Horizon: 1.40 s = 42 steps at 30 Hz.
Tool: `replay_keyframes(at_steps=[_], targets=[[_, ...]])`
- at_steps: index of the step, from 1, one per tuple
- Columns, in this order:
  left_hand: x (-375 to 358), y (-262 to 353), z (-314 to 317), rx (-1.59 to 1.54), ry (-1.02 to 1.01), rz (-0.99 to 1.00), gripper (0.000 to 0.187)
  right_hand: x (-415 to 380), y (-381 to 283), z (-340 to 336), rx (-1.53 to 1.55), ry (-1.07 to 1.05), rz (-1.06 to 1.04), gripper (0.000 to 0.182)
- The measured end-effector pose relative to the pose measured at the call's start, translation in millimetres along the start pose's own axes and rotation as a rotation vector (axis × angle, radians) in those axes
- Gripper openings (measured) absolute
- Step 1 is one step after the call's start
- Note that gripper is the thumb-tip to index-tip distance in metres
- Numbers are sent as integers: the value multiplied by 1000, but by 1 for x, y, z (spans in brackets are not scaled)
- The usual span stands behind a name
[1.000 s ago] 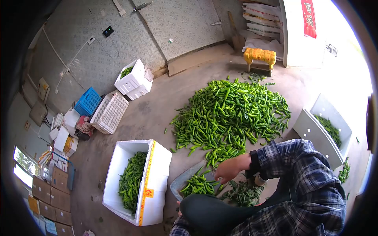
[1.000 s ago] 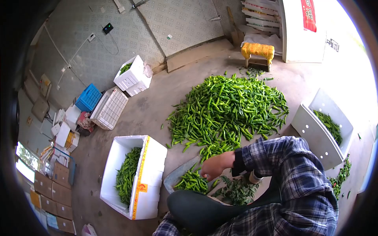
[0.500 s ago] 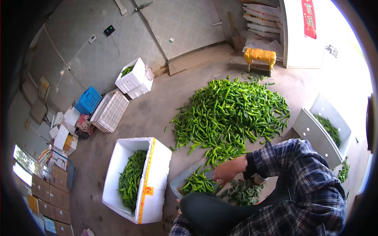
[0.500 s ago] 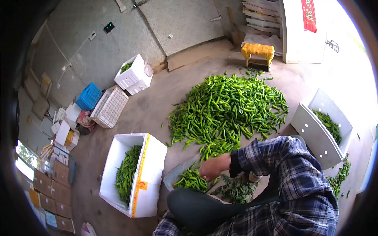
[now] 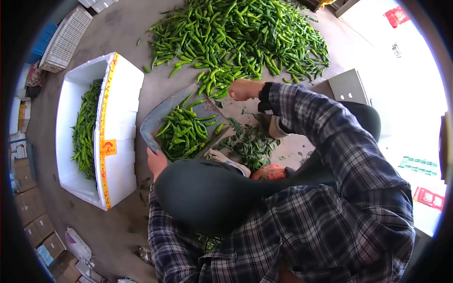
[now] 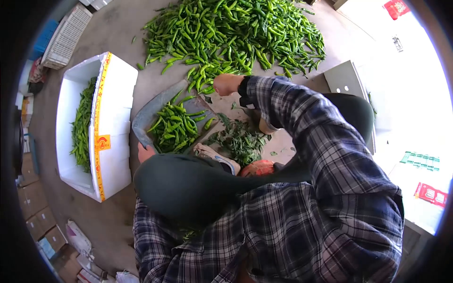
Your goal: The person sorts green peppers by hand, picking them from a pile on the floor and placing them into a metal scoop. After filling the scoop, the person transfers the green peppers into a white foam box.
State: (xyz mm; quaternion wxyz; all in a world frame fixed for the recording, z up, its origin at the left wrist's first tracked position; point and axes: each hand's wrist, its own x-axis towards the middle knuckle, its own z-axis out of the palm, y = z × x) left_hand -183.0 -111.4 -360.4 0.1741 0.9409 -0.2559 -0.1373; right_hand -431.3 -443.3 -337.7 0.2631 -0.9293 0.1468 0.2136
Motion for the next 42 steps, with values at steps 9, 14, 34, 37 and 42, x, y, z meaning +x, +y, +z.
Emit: replay_keyframes(at_steps=[9,14,34,37,42], targets=[[27,15,17,-9,102,-83,28,66,-33,84,114,238,497,18],[26,16,17,-45,100,-98,28,66,-29,90,51,197,469,15],[28,11,21,-34,137,-69,32,73,-9,42,-110,123,434,19],[26,12,21,2,128,-94,31,66,-39,35,214,90,212,32],[27,16,18,7,109,-114,31,91,-37,7,402,148,112,44]])
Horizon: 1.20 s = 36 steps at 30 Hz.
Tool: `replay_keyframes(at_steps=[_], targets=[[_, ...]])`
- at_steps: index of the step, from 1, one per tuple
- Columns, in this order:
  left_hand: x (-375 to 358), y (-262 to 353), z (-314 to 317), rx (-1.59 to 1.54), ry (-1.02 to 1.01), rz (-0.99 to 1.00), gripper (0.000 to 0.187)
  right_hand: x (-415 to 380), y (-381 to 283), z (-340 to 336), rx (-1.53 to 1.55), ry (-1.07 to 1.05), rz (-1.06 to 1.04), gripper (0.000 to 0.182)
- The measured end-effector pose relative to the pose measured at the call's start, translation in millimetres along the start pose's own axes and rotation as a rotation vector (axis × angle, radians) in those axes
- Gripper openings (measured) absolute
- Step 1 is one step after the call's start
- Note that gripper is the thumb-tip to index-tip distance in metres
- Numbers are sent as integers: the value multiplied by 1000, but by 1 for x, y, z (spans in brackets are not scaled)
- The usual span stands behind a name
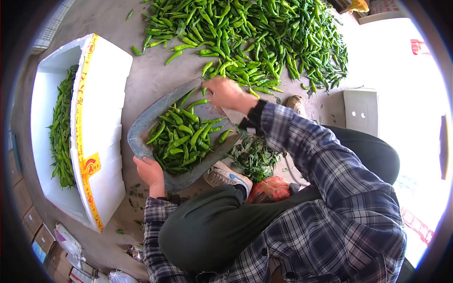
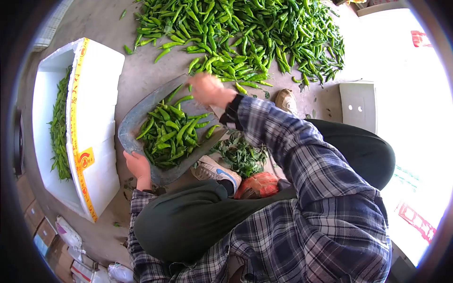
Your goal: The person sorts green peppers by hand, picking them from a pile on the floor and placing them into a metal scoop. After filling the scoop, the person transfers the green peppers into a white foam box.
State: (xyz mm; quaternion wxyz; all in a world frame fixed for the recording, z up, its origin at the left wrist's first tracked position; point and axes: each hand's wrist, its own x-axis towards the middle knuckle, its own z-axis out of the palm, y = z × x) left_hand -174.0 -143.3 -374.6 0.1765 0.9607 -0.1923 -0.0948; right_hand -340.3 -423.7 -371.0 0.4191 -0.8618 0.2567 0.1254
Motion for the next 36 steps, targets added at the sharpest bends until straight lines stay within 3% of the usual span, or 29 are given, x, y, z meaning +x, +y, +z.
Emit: replay_keyframes(at_steps=[2,4,8,19,26,30,31,32,36], targets=[[0,-3,2,-17,12,14,31,19,20,-3,-647,420,82,46],[0,-5,2,-36,21,32,31,21,37,1,-662,316,222,51],[2,-6,4,-36,17,29,31,-7,53,15,-772,368,36,46],[0,-2,1,-56,-3,14,31,-30,77,3,-505,148,273,45],[0,0,0,-38,-7,-4,30,-30,71,-16,-294,226,353,44],[2,-3,1,-38,-22,-26,30,-35,54,-12,-148,354,194,48],[2,-3,1,-37,-22,-27,30,-38,32,-18,-67,244,240,49],[2,-4,2,-38,-22,-22,30,-36,27,-7,-40,301,110,51],[1,-1,0,-45,-23,-20,31,-36,-21,14,216,85,-16,45]])
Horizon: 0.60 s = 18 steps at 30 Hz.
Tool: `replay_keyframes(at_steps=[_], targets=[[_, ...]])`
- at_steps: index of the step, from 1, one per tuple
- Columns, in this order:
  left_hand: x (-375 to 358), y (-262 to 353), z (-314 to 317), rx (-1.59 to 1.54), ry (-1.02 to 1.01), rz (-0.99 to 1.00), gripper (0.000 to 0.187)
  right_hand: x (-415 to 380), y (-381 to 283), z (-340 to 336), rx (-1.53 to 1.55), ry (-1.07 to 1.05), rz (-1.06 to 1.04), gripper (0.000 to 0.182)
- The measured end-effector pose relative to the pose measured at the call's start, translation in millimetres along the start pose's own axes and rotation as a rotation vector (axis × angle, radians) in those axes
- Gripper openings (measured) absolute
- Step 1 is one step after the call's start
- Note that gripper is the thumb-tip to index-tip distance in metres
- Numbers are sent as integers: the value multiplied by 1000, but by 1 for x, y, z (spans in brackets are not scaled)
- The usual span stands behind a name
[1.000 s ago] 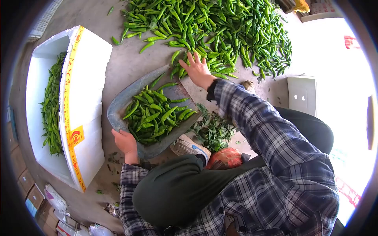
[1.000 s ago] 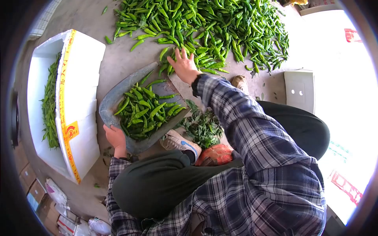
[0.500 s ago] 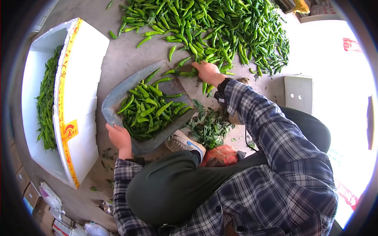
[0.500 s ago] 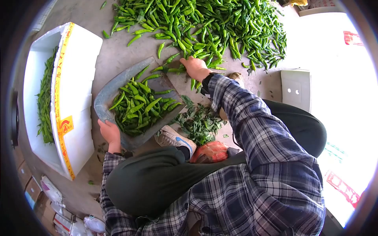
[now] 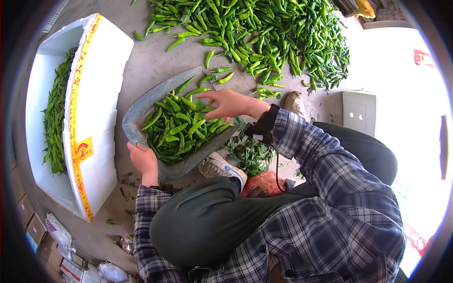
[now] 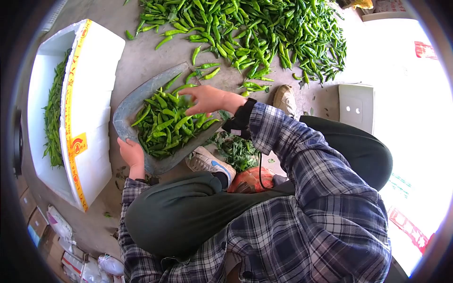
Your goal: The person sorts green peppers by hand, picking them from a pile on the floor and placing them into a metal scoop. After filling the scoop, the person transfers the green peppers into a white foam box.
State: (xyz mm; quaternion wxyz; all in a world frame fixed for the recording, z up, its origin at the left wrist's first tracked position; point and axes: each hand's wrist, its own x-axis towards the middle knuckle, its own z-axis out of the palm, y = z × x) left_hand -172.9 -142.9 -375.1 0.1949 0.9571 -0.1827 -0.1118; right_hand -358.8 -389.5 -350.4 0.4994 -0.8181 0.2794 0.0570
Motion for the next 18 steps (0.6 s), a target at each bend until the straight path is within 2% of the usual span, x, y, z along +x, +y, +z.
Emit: replay_keyframes(at_steps=[2,4,5,7,12,14,15,16,18], targets=[[-1,1,-1,4,1,1,31,12,-1,4,97,-65,-41,42],[-1,-1,0,8,4,-4,31,44,22,-6,-209,201,157,30],[-1,-3,1,1,7,2,31,55,33,-6,-209,197,157,30],[0,-1,1,-5,11,6,31,71,54,-3,-477,348,124,21],[1,-5,3,1,48,47,32,83,79,2,-522,293,54,19],[0,-5,3,1,45,47,32,81,82,-10,-474,234,23,16],[0,-4,2,-10,36,33,32,73,72,-19,-328,201,54,14],[1,-3,2,-21,28,20,32,66,68,-28,-194,122,99,20],[1,-3,2,-13,35,28,32,45,59,-44,237,-110,293,26]])
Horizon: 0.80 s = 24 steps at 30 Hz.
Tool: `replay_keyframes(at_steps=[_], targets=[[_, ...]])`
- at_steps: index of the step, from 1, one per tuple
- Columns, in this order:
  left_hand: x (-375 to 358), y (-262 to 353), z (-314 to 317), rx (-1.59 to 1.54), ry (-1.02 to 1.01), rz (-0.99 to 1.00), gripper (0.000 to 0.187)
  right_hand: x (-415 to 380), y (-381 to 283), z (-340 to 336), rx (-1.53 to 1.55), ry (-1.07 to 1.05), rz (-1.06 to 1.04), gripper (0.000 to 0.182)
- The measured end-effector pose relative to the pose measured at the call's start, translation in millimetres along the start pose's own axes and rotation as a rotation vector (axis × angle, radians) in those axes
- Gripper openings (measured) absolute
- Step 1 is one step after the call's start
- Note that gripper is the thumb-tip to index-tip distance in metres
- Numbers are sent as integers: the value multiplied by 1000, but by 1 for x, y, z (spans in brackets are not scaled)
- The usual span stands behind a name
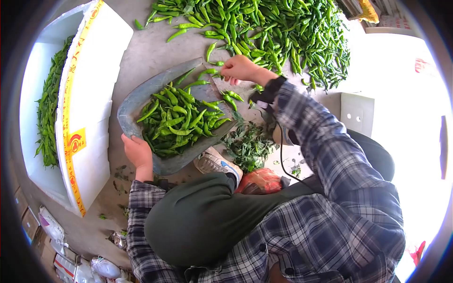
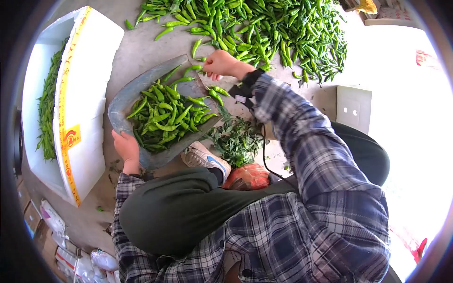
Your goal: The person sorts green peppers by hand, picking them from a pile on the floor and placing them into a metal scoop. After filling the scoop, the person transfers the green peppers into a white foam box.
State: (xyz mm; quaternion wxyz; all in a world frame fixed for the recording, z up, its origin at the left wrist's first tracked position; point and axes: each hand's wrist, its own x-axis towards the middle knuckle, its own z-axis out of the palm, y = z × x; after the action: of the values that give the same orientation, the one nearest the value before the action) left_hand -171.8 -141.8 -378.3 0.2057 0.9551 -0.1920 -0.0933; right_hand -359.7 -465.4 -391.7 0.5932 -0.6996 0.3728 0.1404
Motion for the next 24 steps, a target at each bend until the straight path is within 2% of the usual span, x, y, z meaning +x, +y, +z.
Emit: replay_keyframes(at_steps=[1,2,3,4,6,7,9,10,12,17,19,20,22,24], targets=[[-1,-1,0,11,7,9,32,-14,0,-7,82,-185,59,30],[-2,-1,1,8,4,10,32,-39,-16,-11,-97,-410,215,24],[-1,-2,1,7,0,2,31,-42,-8,-1,-522,-551,407,23],[0,-1,1,5,-2,-4,31,-46,38,1,-1301,-512,-60,20],[-1,-1,1,20,-4,8,32,-54,41,9,-1254,-245,86,23],[0,-1,1,37,6,6,32,-50,37,11,-1261,-241,80,23],[-1,0,-2,46,-20,-17,31,-47,34,29,-1039,91,4,31],[-1,2,-2,47,-40,-39,31,-49,32,40,-1036,90,4,31],[-1,4,-1,48,-11,-25,31,-49,30,60,-991,224,-67,36],[-1,5,-5,42,-51,-48,38,-41,33,68,-878,258,61,34],[-1,6,-5,29,-48,-46,38,-41,29,56,-753,280,180,33],[-1,3,-3,29,-51,-48,38,-39,29,56,-755,278,182,33],[0,0,0,42,-9,-26,29,-33,37,61,-955,295,75,36],[1,0,0,30,-5,-20,29,-28,38,63,-939,278,64,37]])
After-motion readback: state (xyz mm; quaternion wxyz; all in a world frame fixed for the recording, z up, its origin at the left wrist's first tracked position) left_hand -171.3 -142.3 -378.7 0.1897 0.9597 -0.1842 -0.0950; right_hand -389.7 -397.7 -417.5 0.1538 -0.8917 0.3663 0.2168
